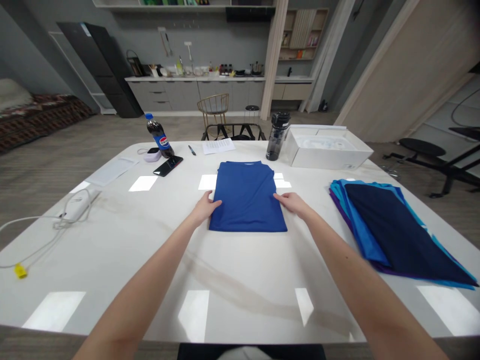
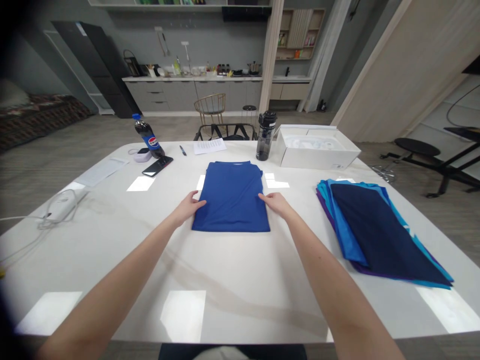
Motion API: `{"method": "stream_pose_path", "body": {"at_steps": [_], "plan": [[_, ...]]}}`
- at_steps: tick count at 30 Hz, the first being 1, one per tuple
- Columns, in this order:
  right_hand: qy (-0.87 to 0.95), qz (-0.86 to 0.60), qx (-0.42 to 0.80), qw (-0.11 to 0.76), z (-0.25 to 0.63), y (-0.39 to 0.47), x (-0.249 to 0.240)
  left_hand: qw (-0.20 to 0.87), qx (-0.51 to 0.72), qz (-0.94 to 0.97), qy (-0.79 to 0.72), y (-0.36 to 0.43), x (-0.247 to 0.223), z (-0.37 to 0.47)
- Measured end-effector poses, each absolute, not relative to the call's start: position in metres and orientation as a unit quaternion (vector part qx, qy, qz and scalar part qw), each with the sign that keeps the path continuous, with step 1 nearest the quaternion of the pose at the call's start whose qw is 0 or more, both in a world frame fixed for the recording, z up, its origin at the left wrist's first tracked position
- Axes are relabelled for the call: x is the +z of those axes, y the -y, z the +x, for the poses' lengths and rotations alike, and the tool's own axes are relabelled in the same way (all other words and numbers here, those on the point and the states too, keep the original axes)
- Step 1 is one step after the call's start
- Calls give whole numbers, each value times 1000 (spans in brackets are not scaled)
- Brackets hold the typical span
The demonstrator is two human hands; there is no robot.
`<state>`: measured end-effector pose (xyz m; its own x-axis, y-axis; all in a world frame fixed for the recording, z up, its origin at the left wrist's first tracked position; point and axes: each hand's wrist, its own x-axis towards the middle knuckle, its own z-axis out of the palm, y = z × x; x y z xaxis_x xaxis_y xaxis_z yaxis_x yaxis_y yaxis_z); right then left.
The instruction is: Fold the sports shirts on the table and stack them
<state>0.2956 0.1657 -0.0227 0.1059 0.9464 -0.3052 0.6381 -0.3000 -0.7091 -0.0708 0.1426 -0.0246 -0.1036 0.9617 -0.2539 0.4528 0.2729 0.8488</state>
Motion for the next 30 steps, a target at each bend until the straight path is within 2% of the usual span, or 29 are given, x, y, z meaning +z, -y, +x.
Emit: {"method": "stream_pose_path", "body": {"at_steps": [4, 9, 16, 21, 24, 26, 28, 30], "plan": [[549, -758, 237, 259, 284, -217, -36, 302, 300, 565, -706, -199, -31, -58], [549, -764, 208, 269, 274, -279, -41, 157, 269, 601, -737, -272, -30, -44], [553, -774, 184, 245, 268, -322, -44, 223, 268, 534, -770, -334, -41, -41], [605, -720, 107, 324, 267, -331, -44, 163, 377, 562, -718, -340, -42, -45], [591, -739, 113, 304, 263, -335, -47, 165, 340, 540, -752, -340, -39, -41], [587, -751, 117, 278, 259, -336, -49, 124, 323, 549, -761, -335, -35, -31], [601, -744, 89, 278, 254, -337, -50, 70, 331, 617, -710, -324, -29, -16], [616, -730, 55, 292, 250, -336, -50, 66, 316, 714, -621, -309, -27, 2]]}}
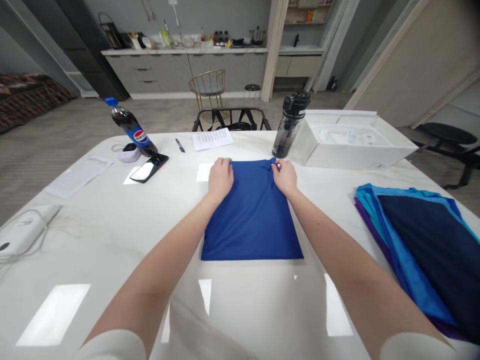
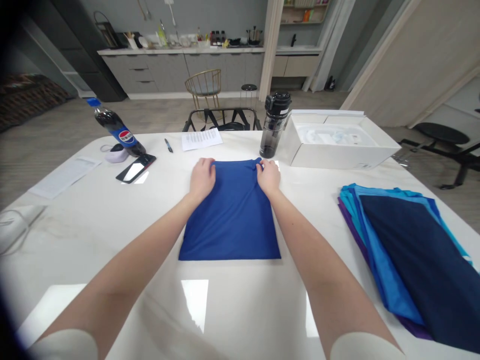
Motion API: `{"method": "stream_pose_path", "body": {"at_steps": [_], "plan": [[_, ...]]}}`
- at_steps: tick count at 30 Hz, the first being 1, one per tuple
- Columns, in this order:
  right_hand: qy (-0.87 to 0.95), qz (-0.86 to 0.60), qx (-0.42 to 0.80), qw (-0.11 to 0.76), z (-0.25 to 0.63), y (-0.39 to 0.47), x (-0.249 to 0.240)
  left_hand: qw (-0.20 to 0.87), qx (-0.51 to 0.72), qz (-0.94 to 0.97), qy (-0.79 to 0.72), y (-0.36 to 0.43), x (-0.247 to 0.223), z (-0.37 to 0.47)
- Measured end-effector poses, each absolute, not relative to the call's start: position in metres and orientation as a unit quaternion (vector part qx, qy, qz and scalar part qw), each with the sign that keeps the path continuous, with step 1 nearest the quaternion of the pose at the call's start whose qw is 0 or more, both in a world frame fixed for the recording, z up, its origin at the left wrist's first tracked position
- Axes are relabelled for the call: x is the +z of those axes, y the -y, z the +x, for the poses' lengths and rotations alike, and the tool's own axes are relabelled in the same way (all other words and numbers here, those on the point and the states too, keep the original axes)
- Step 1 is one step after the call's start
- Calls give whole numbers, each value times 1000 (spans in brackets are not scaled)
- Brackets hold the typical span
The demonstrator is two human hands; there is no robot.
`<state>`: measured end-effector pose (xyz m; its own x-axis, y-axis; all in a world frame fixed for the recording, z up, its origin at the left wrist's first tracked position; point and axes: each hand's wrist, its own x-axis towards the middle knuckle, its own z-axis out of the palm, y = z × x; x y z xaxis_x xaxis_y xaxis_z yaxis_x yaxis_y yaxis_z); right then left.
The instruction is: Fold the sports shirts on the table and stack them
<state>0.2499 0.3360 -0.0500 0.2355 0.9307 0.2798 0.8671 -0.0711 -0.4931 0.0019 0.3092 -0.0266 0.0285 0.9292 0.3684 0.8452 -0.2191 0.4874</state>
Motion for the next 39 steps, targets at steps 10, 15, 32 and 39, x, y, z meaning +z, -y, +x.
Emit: {"method": "stream_pose_path", "body": {"at_steps": [10, 15, 32, 39], "plan": [[599, -752, 27, 274, 247, -295, -39, 70, 208, 728, -649, -285, -49, 4], [768, -612, 66, 175, 220, -245, -42, 103, 209, 782, -579, -259, -49, 21], [747, -650, 97, 100, 183, -271, -40, 104, 151, 733, -655, -284, -56, -4], [706, -699, 94, 68, 187, -263, -56, 27, 145, 753, -642, -281, -60, -3]]}}
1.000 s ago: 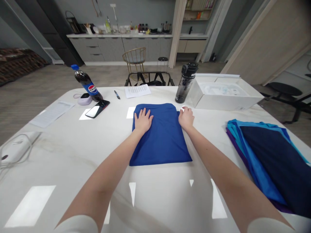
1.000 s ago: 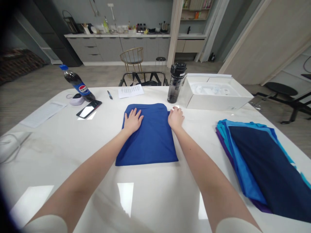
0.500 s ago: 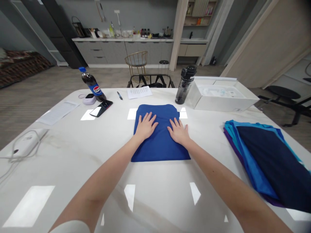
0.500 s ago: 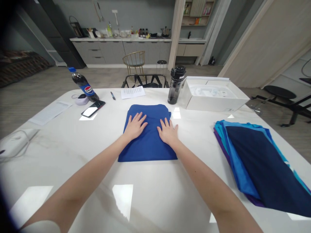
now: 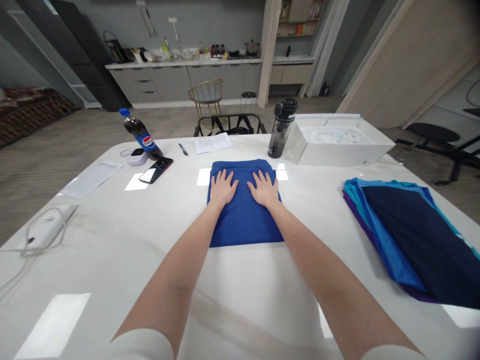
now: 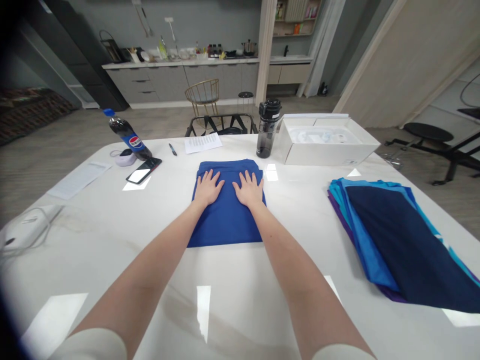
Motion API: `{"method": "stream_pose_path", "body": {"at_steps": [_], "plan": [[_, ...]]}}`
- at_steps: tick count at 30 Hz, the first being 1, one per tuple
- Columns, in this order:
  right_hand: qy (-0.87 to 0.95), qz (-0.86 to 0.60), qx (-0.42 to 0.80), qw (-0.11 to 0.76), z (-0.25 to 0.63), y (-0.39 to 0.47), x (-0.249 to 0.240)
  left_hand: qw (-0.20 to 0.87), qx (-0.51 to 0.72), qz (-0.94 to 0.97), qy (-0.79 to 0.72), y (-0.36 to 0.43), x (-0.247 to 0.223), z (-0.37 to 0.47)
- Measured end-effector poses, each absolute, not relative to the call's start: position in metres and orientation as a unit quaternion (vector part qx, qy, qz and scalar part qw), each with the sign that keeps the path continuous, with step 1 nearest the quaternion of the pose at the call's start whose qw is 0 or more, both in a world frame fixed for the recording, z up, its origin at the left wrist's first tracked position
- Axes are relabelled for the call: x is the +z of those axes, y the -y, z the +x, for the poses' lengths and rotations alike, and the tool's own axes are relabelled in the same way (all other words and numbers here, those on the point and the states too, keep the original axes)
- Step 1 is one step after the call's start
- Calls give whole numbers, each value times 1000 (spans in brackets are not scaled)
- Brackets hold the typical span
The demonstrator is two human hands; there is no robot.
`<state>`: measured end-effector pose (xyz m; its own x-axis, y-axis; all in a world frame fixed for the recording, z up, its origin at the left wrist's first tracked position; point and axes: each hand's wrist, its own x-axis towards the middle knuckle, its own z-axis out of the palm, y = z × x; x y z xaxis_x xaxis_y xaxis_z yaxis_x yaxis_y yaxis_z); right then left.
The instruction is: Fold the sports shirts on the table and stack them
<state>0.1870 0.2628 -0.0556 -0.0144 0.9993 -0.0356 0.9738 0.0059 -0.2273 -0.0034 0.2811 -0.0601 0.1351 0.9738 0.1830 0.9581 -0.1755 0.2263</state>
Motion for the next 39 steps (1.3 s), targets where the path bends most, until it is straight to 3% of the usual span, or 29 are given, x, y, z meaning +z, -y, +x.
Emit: {"method": "stream_pose_path", "body": {"at_steps": [4, 14, 21, 33, 36, 39], "plan": [[710, -693, 102, 72, 192, -243, -52, -6, 154, 807, -570, -253, -53, 9], [707, -689, 143, 71, 204, -153, -56, 52, 102, 754, -647, -140, -62, 18], [713, -688, 60, 120, 205, -94, -64, 42, 99, 756, -645, -126, -60, 15], [706, -683, 94, 165, 241, -45, -62, 56, 126, 811, -568, -77, -58, -20], [648, -732, 55, 205, 251, -33, -57, 6, 163, 764, -625, -60, -51, -40], [623, -761, 28, 180, 249, -23, -51, -21, 132, 698, -704, -46, -44, -53]]}}
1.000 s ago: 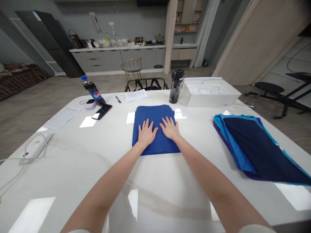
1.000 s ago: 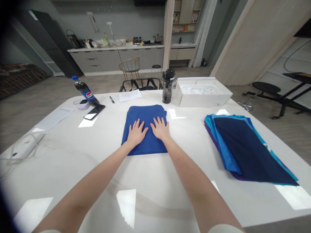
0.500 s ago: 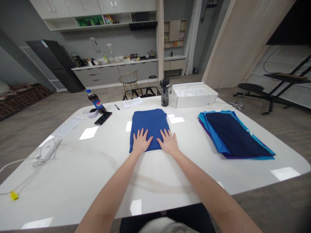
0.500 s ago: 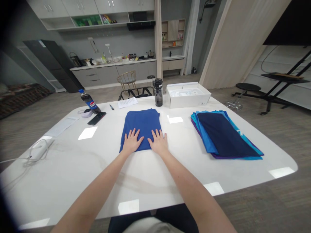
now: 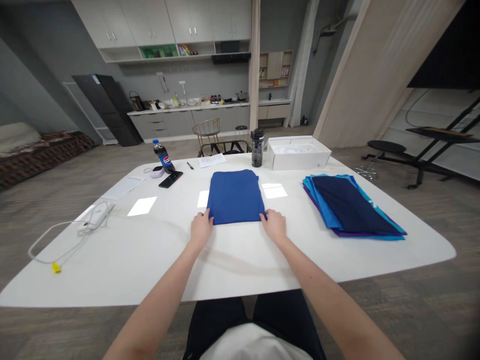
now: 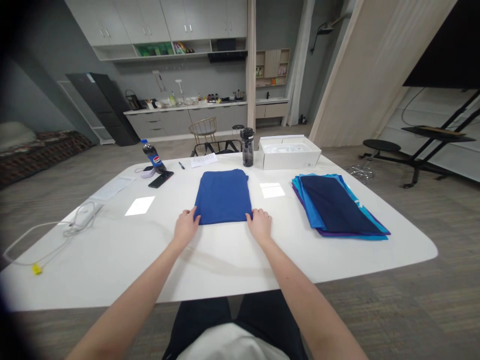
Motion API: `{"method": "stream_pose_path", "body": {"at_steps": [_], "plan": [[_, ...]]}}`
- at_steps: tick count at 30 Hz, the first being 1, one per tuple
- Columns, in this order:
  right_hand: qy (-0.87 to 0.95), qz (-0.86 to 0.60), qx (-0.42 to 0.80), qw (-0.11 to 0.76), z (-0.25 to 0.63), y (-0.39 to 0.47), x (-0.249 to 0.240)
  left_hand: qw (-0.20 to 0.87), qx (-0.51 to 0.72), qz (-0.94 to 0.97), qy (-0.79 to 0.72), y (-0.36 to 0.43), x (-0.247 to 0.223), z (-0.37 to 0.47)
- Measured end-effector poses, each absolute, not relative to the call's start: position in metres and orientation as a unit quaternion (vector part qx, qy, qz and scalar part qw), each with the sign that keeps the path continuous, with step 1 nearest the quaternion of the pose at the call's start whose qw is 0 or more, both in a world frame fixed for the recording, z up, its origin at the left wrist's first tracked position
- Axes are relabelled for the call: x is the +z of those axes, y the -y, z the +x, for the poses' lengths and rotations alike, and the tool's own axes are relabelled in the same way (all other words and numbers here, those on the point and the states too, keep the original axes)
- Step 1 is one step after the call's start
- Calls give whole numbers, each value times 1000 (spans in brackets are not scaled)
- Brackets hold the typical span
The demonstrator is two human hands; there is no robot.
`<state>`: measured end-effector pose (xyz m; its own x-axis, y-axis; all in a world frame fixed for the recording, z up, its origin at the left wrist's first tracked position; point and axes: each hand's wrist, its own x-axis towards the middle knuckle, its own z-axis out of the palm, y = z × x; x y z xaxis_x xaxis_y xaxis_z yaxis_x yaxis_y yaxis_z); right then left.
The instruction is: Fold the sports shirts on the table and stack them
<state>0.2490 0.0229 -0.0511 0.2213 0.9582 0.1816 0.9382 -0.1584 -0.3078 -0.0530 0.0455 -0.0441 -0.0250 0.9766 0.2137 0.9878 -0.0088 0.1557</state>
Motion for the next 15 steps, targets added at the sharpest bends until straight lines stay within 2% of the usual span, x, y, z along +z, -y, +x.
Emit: {"method": "stream_pose_path", "body": {"at_steps": [4, 15], "plan": [[637, -760, 38, 122, 241, -15, -39, -18, -82, -711, 698, -34, -39, -56], [669, -737, 86, 31, 261, 67, -27, -107, -83, -770, 623, 48, -43, -76]]}}
